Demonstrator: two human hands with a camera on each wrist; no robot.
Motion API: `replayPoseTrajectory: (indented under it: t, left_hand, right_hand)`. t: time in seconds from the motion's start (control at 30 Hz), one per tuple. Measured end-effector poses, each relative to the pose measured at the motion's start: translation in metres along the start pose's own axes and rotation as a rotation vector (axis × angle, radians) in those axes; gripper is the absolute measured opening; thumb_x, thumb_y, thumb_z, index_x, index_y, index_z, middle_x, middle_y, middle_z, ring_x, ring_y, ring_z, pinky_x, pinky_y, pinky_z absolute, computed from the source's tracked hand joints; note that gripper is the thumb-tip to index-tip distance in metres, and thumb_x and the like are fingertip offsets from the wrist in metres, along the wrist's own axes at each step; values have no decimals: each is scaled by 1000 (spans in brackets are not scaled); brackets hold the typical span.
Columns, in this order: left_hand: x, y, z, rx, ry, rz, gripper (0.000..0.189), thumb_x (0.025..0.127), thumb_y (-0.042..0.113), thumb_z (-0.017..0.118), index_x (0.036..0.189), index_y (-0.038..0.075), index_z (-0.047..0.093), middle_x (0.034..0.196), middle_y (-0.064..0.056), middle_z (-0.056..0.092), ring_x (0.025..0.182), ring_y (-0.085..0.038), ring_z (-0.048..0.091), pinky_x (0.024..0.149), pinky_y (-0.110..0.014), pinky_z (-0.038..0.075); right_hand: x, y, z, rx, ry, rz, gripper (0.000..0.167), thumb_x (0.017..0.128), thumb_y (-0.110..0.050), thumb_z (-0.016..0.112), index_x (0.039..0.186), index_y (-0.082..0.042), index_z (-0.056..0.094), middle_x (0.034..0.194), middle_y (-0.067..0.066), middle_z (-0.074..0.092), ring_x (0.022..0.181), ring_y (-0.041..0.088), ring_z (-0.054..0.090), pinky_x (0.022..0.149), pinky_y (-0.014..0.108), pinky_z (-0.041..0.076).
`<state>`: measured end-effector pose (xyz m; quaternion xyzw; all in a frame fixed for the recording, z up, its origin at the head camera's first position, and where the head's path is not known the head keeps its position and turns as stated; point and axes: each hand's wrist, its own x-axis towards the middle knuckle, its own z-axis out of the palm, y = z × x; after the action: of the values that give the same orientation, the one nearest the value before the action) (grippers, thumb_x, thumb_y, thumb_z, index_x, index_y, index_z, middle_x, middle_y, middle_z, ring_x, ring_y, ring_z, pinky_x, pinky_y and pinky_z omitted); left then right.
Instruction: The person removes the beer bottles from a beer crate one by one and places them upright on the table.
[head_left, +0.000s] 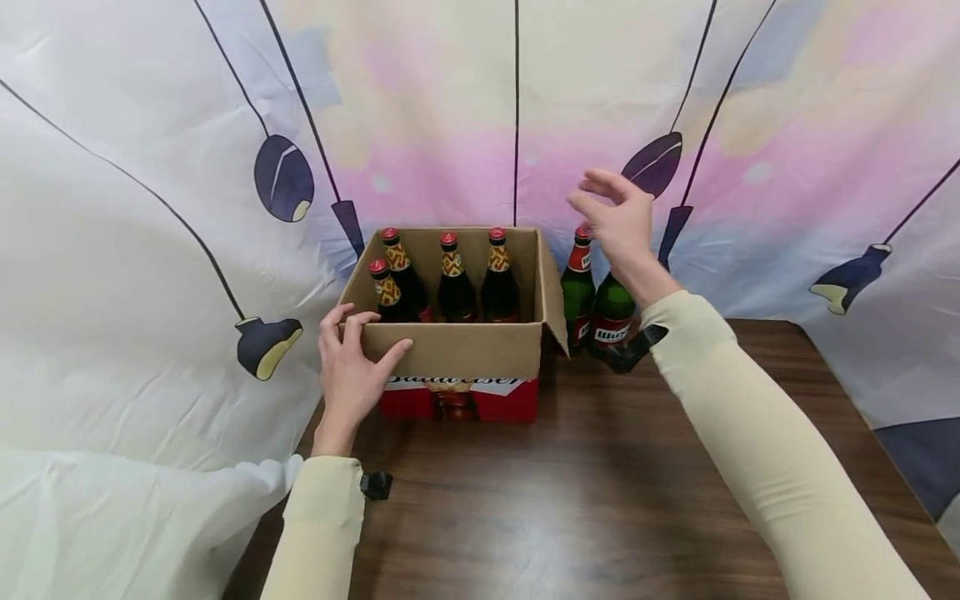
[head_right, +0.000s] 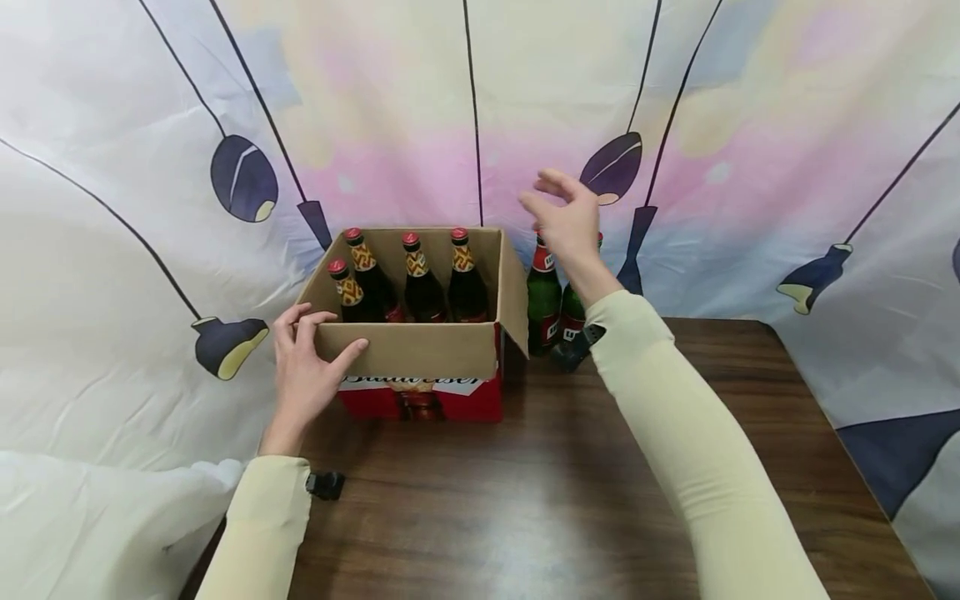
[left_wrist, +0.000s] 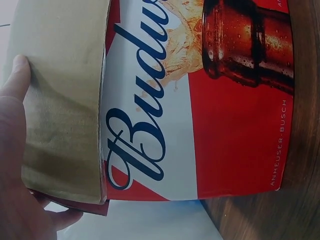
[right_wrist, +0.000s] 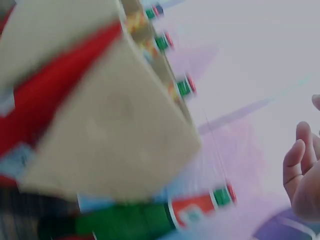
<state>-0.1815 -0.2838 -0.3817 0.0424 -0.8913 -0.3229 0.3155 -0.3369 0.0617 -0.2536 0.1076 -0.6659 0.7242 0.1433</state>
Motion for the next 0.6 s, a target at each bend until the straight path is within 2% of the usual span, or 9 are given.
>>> replayPoseTrajectory:
  t: [0.1, 0.27, 0.37, 0.47, 0.6]
  left_hand:
    - [1, 1, 1, -3, 1, 3, 59, 87, 38, 87, 134, 16, 59, 161, -15, 31, 146, -40, 32, 111, -66, 39]
    - [1, 0, -1, -7, 9, 12, 61, 87, 37, 87, 137, 17, 59, 163, -14, 30, 148, -41, 32, 112, -67, 38]
    - [0, -1, -2, -12, 17, 17, 62, 87, 36, 88, 138, 16, 58, 163, -14, 29, 149, -41, 32, 114, -66, 36]
    - [-1, -1, -1, -12, 36, 27, 66, 87, 36, 88, 140, 14, 56, 165, -15, 28, 151, -40, 31, 116, -65, 36]
    - [-2, -2, 4, -28, 54, 32, 74, 86, 37, 89, 146, 13, 51, 170, -16, 20, 155, -41, 29, 117, -65, 37]
  right_hand:
    - [-8, -3, 26, 34, -63, 41, 42, 92, -10, 80, 133, -6, 71, 124, 12, 74, 62, 5, 65, 57, 18, 52]
    - [-22, 0, 74, 50, -192, 111, 40, 93, -10, 79, 132, -4, 72, 124, 14, 76, 56, 11, 63, 54, 19, 50]
    - [-32, 4, 100, 7, -268, 166, 40, 93, -15, 81, 132, -7, 73, 128, 12, 76, 59, 12, 65, 56, 21, 52]
    - [-41, 12, 122, -58, -341, 211, 43, 94, -20, 81, 134, -9, 72, 129, 10, 76, 65, 16, 69, 60, 26, 55]
    - [-52, 22, 144, -125, -406, 250, 45, 95, -21, 80, 137, -9, 70, 130, 11, 75, 76, 21, 73, 75, 37, 61]
